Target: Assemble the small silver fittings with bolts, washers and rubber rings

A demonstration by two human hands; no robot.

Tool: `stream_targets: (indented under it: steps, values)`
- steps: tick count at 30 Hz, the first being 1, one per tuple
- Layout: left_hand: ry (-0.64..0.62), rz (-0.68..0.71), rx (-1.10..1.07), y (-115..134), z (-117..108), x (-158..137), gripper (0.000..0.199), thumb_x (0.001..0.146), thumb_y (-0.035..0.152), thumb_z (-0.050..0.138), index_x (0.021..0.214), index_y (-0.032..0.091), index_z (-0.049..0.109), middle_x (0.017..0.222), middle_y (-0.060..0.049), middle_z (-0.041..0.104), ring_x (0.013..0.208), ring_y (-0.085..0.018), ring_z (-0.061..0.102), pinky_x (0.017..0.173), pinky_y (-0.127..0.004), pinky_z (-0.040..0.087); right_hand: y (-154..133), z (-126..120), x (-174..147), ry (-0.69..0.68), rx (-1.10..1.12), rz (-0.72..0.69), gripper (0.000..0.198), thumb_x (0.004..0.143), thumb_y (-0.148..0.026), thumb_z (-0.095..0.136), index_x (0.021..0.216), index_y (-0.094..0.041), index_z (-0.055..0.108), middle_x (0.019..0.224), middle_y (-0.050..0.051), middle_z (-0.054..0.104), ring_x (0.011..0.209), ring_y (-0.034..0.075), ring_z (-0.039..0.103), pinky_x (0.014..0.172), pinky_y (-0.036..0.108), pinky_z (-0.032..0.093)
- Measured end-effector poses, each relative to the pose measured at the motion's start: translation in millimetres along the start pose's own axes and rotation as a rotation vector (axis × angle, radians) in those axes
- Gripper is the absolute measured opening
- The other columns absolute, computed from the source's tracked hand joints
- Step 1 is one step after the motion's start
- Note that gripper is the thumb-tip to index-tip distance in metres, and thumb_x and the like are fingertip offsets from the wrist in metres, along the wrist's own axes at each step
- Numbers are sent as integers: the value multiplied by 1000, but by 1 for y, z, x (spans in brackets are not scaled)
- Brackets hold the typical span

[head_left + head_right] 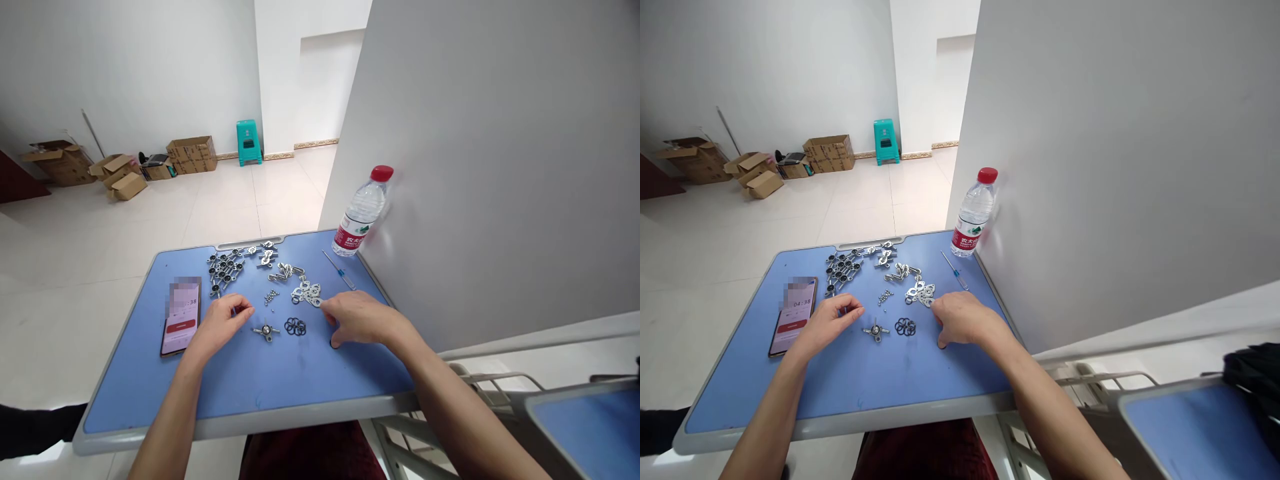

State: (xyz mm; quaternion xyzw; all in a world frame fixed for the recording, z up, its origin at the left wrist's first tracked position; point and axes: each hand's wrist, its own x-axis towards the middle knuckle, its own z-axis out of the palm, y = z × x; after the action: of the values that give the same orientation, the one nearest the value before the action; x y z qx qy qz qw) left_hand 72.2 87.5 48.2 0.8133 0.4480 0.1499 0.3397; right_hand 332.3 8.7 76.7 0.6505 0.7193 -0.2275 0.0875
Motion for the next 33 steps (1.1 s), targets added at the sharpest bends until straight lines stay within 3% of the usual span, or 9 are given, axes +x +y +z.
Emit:
stream_targets:
  steps: [4,9,15,20,23,25,33]
  values:
    - [23,-2,-21,1,-1,-1,24,85,37,49,73,20,62,79,-1,65,74,-18,57,69,-29,43,-2,3,9,11,-32,59,26,58,-29,83,63,-21,59,64,2,61,64,22,61,49,28,29]
    - [37,3,-40,0,-1,-3,23,85,36,51,72,20,61,80,-1,66,77,-18,57,70,-29,44,-4,8,24,96,39,55,27,66,-39,79,67,-22,58,66,3,63,66,22,61,50,27,26]
    - [52,3,-51,-2,0,-3,21,86,33,52,73,20,62,79,0,66,77,-18,58,70,-28,43,-11,15,36,189,113,13,18,78,-31,70,70,-21,58,68,3,64,67,20,59,52,27,25]
    - [65,3,-49,0,-1,-3,22,85,34,51,72,20,61,79,0,65,76,-18,57,69,-28,42,-4,10,33,221,262,-109,13,85,-28,61,74,-21,62,71,0,65,65,15,56,55,24,31]
    - [78,3,-55,-1,-2,-2,22,85,34,51,73,19,62,79,0,64,76,-18,57,69,-28,42,9,3,29,313,383,-58,15,88,-23,53,82,-20,66,76,1,67,66,14,56,59,24,36]
    - [90,3,-60,-2,-2,-2,22,85,35,51,73,19,61,78,0,64,75,-17,56,69,-28,42,15,-1,27,350,346,19,15,87,-20,53,87,-19,68,83,3,68,71,15,58,62,25,37]
    - [121,-9,-58,-5,-2,0,24,85,38,52,73,19,61,77,-1,63,74,-18,55,65,-28,41,19,0,24,200,212,46,12,77,-23,67,89,-20,68,87,2,69,79,18,59,61,25,34]
